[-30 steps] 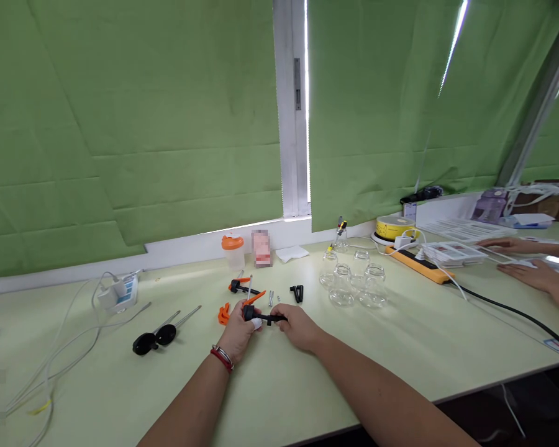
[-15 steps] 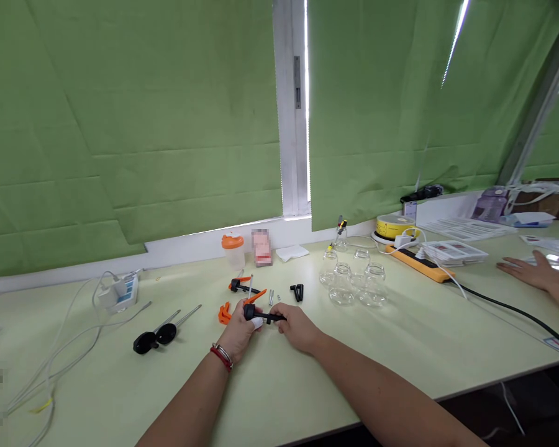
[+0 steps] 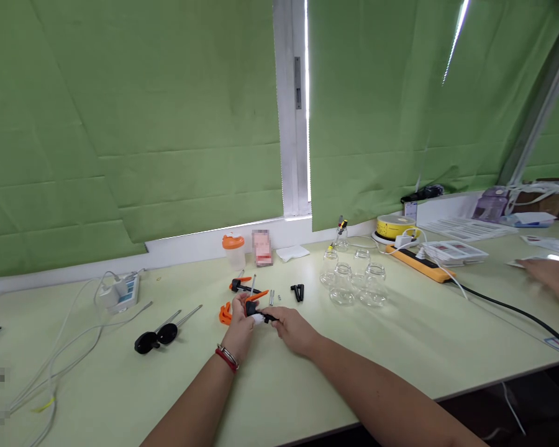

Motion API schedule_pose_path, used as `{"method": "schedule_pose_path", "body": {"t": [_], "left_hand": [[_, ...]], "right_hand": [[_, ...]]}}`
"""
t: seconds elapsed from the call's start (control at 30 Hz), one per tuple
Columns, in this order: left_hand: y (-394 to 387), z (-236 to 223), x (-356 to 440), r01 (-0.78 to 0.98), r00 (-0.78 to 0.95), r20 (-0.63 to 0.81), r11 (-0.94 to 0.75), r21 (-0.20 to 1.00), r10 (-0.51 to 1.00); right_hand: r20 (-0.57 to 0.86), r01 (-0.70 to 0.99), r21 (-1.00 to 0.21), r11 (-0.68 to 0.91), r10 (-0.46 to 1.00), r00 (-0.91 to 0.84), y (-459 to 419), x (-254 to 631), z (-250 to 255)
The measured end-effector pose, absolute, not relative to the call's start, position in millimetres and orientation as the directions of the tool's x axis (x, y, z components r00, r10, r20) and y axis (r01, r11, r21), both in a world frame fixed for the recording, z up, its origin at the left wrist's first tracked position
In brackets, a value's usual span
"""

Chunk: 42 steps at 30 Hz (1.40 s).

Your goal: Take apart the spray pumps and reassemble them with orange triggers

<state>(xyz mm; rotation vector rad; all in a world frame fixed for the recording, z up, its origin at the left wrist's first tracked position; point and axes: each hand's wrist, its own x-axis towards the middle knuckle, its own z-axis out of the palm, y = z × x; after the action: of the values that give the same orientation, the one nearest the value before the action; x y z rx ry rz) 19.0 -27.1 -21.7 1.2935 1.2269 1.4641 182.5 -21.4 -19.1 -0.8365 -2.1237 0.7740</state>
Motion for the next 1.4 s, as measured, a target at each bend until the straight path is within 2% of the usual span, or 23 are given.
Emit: {"method": "schedule_pose_path", "body": {"t": [0.13, 0.27, 0.37, 0.47, 0.6, 0.87, 1.0, 1.13, 1.4], "left_hand": [[-28.8, -19.6, 23.3, 0.024, -0.171, 0.301, -0.302, 0.953, 0.938], [-34.5, -14.9, 27.2, 0.086, -0.062, 0.431, -0.425, 0.901, 0.9], [-39.9, -9.9, 27.5, 0.268, 0.029, 0.468, -0.458, 0.847, 0.883], [-42.0, -8.2, 25.8, 0.45, 0.044, 0.507, -0.47, 0.759, 0.861], [-37.7, -13.9, 22.0, 0.54, 0.11, 0.561, -0.523, 0.659, 0.82], [-35.9, -17.6, 20.4, 0.745, 0.291, 0.545, -0.543, 0.387, 0.787], [-38.5, -18.3, 24.9, 0.779, 0.299, 0.563, -0.537, 0.323, 0.771], [-42.5, -15.2, 29.2, 0.782, 0.285, 0.578, -0.534, 0.322, 0.765], [-46.0, -8.0, 30.5, 0.7, 0.241, 0.569, -0.546, 0.46, 0.787]], "right_hand": [[0.29, 0.203, -0.876, 0.437, 0.815, -0.501, -20.0, 175.6, -29.1], [0.171, -0.003, -0.981, 0.195, 0.854, -0.491, -18.1, 169.2, -32.5], [0.12, -0.159, -0.986, 0.045, 0.856, -0.503, -19.0, 167.7, -27.9], [0.118, -0.3, -0.952, -0.052, 0.846, -0.521, -20.5, 168.7, -24.5], [0.111, -0.38, -0.914, -0.143, 0.813, -0.571, -20.3, 169.8, -27.5], [0.082, -0.389, -0.898, -0.208, 0.787, -0.612, -21.9, 170.5, -26.7], [0.083, -0.389, -0.896, -0.213, 0.781, -0.618, -21.7, 170.7, -27.8], [0.107, -0.422, -0.88, -0.217, 0.774, -0.624, -20.2, 170.4, -31.9], [0.109, -0.409, -0.887, -0.215, 0.764, -0.636, -18.4, 171.3, -35.8]]}}
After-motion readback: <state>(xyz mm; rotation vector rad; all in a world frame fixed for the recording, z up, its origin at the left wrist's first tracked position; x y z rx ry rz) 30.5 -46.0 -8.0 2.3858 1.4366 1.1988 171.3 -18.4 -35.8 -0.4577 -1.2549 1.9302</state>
